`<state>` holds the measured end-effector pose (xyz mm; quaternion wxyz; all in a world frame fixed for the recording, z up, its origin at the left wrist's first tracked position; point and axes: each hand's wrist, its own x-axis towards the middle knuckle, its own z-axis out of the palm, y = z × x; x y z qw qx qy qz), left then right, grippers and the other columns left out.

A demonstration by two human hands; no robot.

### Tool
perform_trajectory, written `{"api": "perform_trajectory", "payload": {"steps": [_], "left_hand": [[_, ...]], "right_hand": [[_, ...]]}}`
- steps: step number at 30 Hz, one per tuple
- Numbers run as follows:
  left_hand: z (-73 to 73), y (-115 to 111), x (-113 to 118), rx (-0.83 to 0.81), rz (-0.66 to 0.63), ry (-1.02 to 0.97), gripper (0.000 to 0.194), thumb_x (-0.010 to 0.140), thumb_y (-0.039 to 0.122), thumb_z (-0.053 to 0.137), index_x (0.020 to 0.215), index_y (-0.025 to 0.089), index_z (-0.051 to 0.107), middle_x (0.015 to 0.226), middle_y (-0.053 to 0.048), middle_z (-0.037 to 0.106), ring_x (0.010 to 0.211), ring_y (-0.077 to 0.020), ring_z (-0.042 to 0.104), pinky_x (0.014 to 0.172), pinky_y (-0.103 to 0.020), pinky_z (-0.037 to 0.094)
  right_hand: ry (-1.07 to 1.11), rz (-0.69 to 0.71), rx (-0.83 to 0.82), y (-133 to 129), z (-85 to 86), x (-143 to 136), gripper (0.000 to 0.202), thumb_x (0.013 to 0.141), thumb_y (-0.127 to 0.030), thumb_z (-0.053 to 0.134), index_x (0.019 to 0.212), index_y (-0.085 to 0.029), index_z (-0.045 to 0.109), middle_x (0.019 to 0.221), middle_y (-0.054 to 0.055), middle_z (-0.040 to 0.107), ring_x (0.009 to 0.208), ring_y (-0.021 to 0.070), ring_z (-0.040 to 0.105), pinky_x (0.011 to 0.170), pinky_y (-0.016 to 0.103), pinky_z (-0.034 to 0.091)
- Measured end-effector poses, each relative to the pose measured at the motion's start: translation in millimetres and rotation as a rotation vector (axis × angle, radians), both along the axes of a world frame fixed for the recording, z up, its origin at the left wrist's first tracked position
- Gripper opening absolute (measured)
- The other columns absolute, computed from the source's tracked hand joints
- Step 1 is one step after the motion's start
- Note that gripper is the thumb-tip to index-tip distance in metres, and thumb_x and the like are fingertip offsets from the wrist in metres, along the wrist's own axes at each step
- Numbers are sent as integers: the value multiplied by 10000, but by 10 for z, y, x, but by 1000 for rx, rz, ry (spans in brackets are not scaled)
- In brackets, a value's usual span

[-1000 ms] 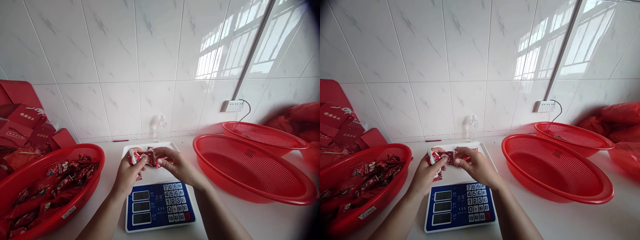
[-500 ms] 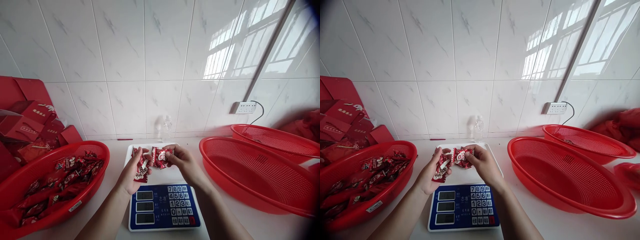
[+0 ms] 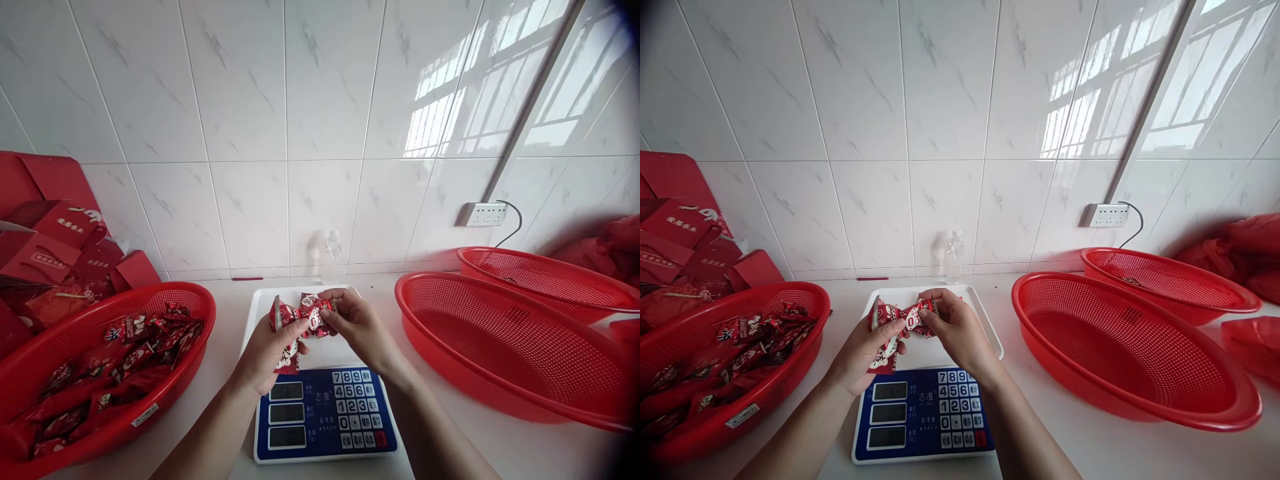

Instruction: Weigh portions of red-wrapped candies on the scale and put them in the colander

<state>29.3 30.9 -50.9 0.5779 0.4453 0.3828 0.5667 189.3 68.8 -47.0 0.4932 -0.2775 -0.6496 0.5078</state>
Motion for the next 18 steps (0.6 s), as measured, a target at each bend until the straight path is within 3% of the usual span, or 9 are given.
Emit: {"api": "perform_trajectory", "payload": {"steps": [3, 5, 9, 12, 15, 18], "left_hand": [[12, 6, -17, -16, 12, -15, 288, 632, 346, 788, 785, 140, 658, 681, -12, 648, 527, -94, 579, 498, -195, 454], [17, 29, -46, -37, 65, -34, 291, 631, 353, 786, 765, 153, 622, 667, -2, 646, 513, -100, 585, 477, -191, 436], [27, 94, -154, 28, 232, -102, 263, 686, 350, 754, 772, 182, 569, 650, 32, 624, 527, -97, 590, 503, -194, 446], [37, 125, -237, 90, 257, -127, 221, 733, 340, 721, 783, 186, 570, 672, 35, 611, 566, -101, 602, 540, -208, 469], [44, 127, -265, 104, 255, -120, 208, 749, 339, 708, 794, 185, 576, 694, 30, 607, 588, -105, 607, 548, -214, 476], [50, 114, -248, 103, 254, -103, 211, 752, 342, 705, 804, 182, 577, 701, 25, 603, 591, -107, 603, 545, -215, 476]], "right_hand": [[1, 43, 11, -25, 23, 8, 266, 815, -399, 627, 970, -195, 553, 700, -16, 607, 620, 108, 557, 575, 269, 437], [-13, -5, 28, -7, 18, 31, 302, 805, -424, 625, 994, -201, 550, 665, -30, 588, 593, 111, 544, 556, 269, 433], [-64, -348, 60, 152, -83, 111, 328, 816, -443, 577, 1044, -209, 548, 661, -34, 579, 586, 130, 564, 576, 290, 465], [-206, -521, 94, 308, -212, 163, 274, 852, -385, 503, 1047, -205, 573, 749, 13, 637, 665, 167, 614, 622, 320, 490], [-421, -536, 166, 387, -316, 169, 280, 869, -319, 468, 1101, -226, 594, 876, 50, 685, 767, 192, 643, 692, 345, 500], [-631, -519, 300, 359, -337, 138, 330, 864, -265, 475, 1172, -244, 591, 1094, 82, 669, 1005, 233, 618, 845, 395, 481]]}}
